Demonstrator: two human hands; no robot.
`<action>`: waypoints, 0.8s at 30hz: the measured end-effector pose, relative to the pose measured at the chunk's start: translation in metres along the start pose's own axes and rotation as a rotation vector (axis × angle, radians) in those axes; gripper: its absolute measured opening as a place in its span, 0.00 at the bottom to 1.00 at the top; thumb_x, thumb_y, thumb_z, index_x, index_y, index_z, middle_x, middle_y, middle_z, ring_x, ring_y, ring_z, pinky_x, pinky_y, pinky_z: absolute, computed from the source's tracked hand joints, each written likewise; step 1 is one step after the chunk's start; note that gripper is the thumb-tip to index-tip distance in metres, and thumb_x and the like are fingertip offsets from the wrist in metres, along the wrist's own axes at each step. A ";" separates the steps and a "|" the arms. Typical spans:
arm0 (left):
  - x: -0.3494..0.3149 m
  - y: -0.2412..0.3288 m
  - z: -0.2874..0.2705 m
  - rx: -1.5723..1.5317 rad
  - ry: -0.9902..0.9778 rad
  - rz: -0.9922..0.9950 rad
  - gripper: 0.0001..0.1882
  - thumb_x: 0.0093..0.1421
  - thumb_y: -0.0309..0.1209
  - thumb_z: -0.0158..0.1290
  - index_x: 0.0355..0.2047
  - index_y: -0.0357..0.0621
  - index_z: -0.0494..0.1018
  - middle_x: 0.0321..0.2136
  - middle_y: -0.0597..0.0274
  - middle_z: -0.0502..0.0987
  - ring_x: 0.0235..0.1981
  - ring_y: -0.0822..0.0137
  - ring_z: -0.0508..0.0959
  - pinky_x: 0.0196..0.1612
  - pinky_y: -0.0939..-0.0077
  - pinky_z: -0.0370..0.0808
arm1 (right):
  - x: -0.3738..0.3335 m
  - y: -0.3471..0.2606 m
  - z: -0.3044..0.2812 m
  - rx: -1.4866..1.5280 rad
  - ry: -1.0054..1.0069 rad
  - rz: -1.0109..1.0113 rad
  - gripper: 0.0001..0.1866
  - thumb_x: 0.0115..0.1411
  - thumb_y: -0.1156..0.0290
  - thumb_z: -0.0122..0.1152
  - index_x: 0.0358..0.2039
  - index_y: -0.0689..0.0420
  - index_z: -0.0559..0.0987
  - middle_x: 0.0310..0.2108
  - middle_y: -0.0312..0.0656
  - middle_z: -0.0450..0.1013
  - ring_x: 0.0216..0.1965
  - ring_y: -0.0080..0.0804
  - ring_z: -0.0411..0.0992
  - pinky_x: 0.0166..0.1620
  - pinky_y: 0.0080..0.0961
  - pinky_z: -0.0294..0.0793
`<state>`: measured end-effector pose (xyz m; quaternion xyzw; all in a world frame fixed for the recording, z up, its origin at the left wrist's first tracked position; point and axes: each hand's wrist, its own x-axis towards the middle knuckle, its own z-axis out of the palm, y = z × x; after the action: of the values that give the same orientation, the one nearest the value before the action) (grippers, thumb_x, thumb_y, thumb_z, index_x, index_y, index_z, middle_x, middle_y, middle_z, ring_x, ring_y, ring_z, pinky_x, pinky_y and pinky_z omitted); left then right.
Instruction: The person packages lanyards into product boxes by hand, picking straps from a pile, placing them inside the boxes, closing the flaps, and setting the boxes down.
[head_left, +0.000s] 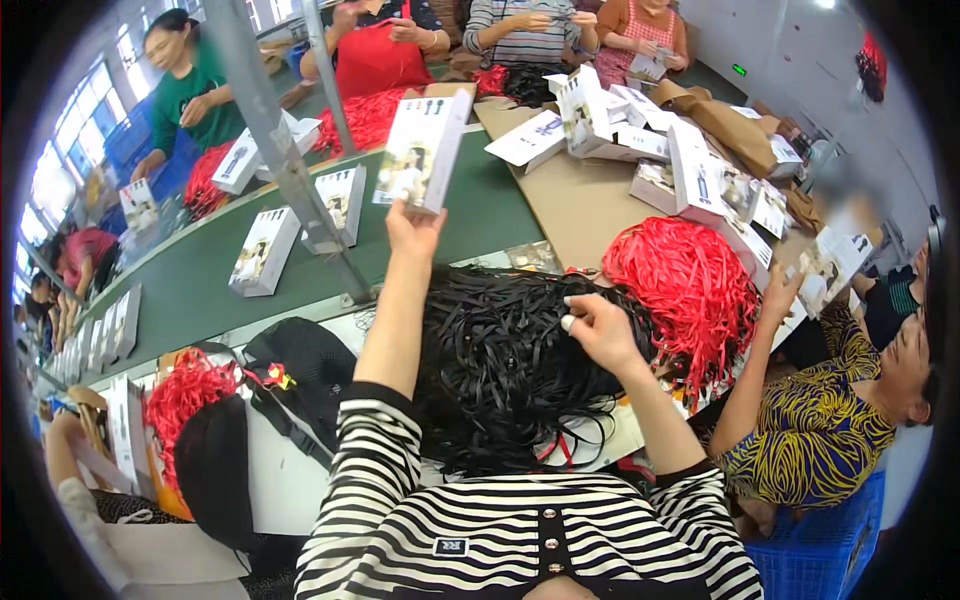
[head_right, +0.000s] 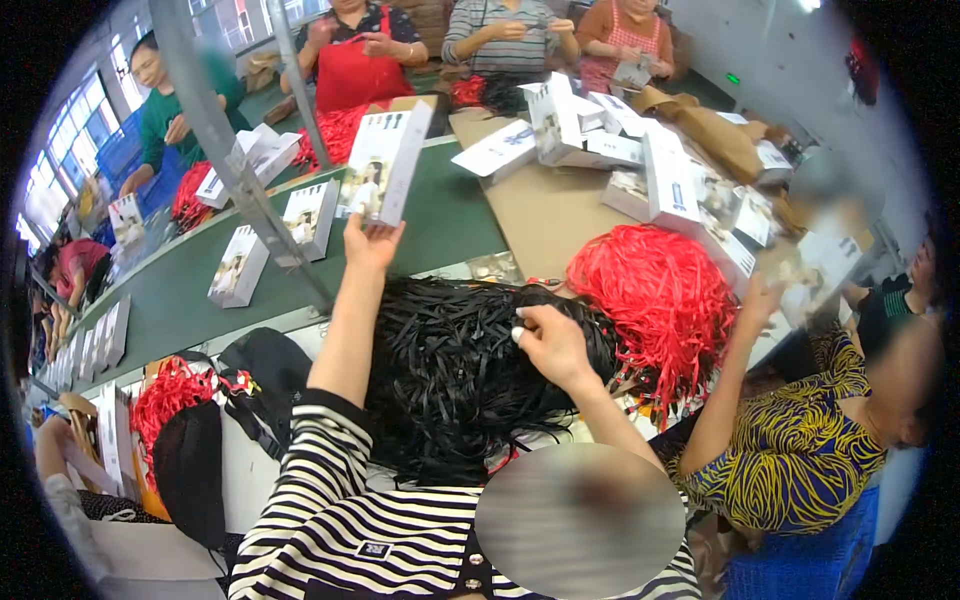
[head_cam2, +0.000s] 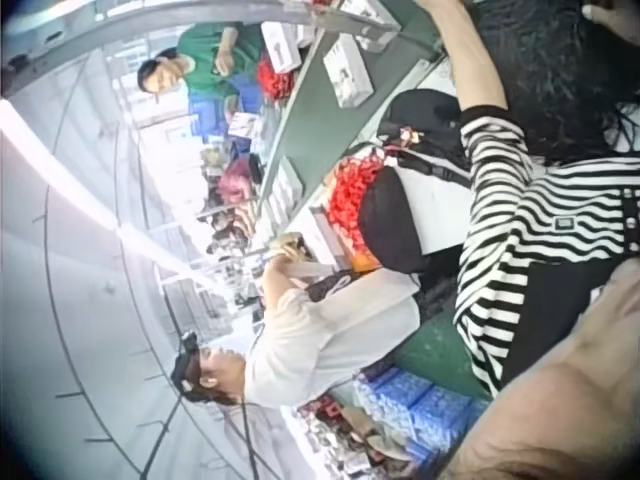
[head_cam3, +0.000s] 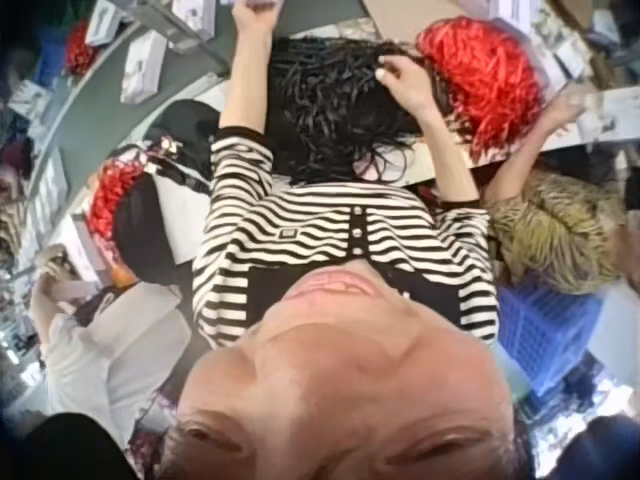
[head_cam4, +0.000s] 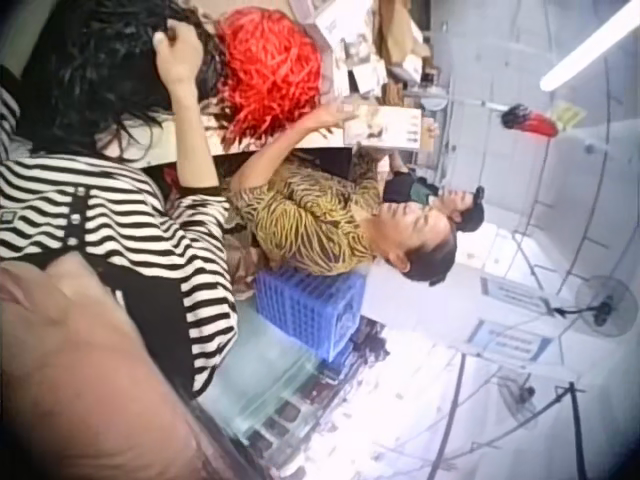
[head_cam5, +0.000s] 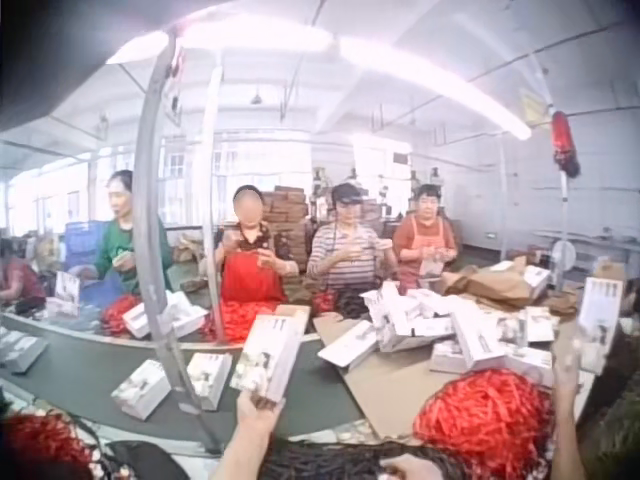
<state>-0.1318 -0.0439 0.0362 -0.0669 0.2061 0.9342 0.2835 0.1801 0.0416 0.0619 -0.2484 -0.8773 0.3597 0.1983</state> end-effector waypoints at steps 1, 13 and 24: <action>0.003 0.007 -0.001 0.163 -0.032 0.041 0.30 0.51 0.43 0.46 0.50 0.39 0.53 0.47 0.47 0.57 0.51 0.53 0.57 0.52 0.48 0.51 | -0.005 0.003 0.006 -0.082 -0.017 0.029 0.15 0.44 0.68 0.56 0.35 0.58 0.73 0.29 0.42 0.70 0.26 0.33 0.70 0.32 0.27 0.68; -0.036 -0.047 0.010 0.532 -0.066 -0.011 0.10 0.50 0.28 0.47 0.32 0.36 0.69 0.26 0.55 0.73 0.19 0.68 0.71 0.21 0.77 0.68 | 0.000 0.020 0.018 0.525 0.191 0.234 0.08 0.47 0.77 0.54 0.30 0.60 0.76 0.17 0.31 0.67 0.16 0.14 0.62 0.19 0.11 0.59; -0.043 -0.073 -0.030 0.499 -0.001 -0.134 0.09 0.50 0.27 0.47 0.32 0.37 0.68 0.25 0.57 0.73 0.19 0.70 0.69 0.22 0.79 0.66 | -0.010 -0.017 0.002 0.103 0.366 -0.235 0.12 0.44 0.83 0.48 0.32 0.62 0.72 0.24 0.41 0.66 0.25 0.27 0.66 0.28 0.21 0.66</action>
<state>-0.0554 -0.0228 -0.0061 -0.0081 0.4251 0.8336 0.3527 0.1823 0.0245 0.0709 -0.1950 -0.8299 0.3275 0.4074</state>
